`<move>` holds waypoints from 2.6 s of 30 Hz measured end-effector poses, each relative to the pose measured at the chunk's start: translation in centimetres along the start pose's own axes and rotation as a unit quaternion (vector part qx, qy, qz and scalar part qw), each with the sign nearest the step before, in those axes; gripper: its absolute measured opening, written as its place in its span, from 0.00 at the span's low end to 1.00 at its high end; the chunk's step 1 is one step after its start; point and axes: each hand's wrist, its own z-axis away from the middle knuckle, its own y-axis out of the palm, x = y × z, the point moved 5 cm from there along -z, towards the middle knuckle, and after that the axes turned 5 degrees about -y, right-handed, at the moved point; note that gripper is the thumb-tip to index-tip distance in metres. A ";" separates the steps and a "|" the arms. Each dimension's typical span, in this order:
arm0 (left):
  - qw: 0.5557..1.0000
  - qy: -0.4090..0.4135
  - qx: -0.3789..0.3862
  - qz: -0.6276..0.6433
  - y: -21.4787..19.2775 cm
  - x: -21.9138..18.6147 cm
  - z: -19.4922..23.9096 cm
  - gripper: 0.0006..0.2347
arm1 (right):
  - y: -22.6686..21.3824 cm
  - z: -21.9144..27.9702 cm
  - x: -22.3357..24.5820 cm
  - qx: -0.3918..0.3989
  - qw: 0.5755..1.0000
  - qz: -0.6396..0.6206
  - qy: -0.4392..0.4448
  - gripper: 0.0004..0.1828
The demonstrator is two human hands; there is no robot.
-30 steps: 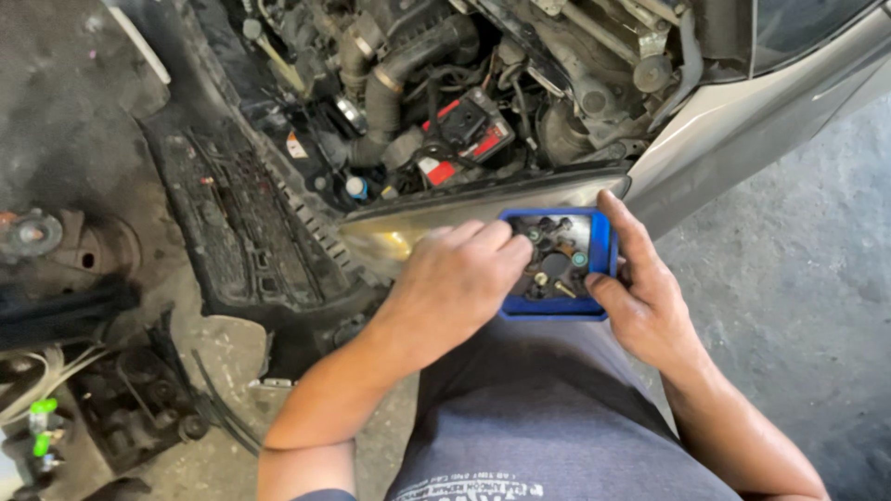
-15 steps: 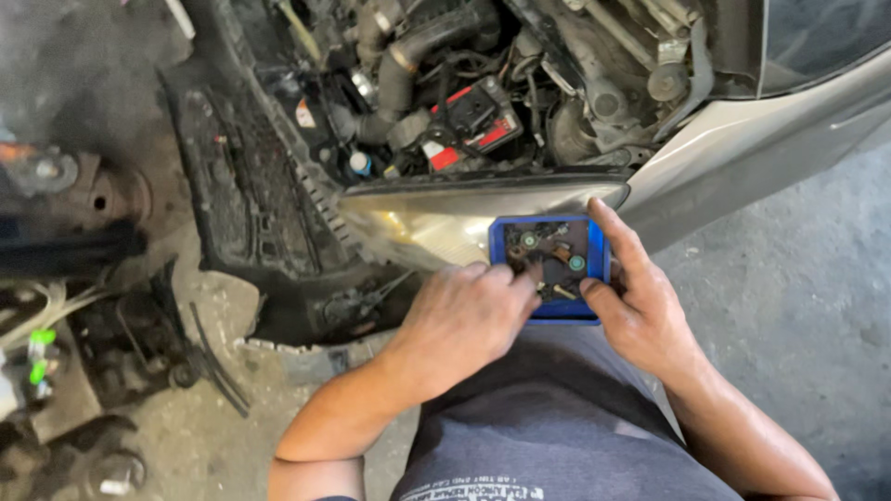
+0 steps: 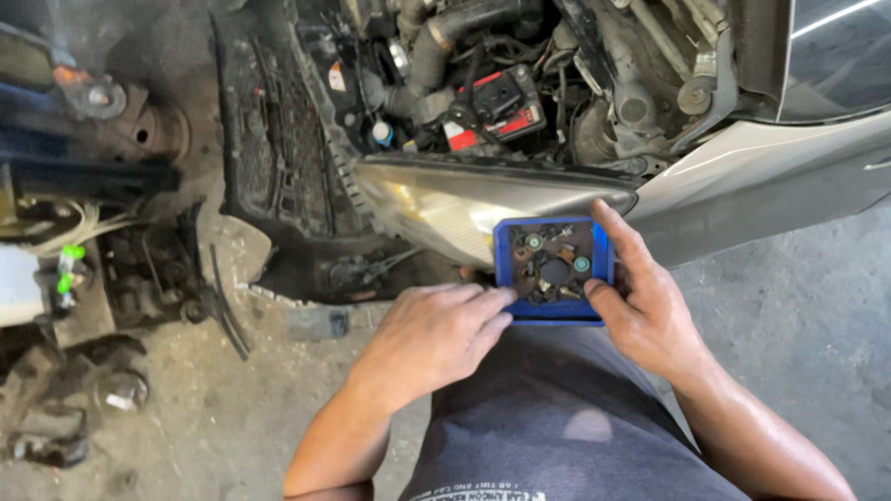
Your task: The person works under the open hood of a silver car, using a socket wrench to tighten bolts on the engine bay's front frame. They repeatedly reach into a blue parts tray to select fasteners and place them into the bolt holes, then use the wrench to secure them.
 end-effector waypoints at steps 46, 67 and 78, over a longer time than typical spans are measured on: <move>0.981 0.140 -0.077 0.113 -2.5 9.0 -7.4 0.05 | 6.2 -4.5 -1.6 -0.062 0.993 -0.063 0.075 0.45; 0.937 0.052 -0.084 0.335 -3.8 9.3 -4.5 0.05 | 5.8 -5.1 -1.9 -0.008 0.995 -0.055 0.077 0.45; 0.937 0.064 -0.092 0.331 -2.1 7.8 -3.9 0.05 | 5.4 -5.9 -1.1 0.037 0.995 -0.061 0.067 0.45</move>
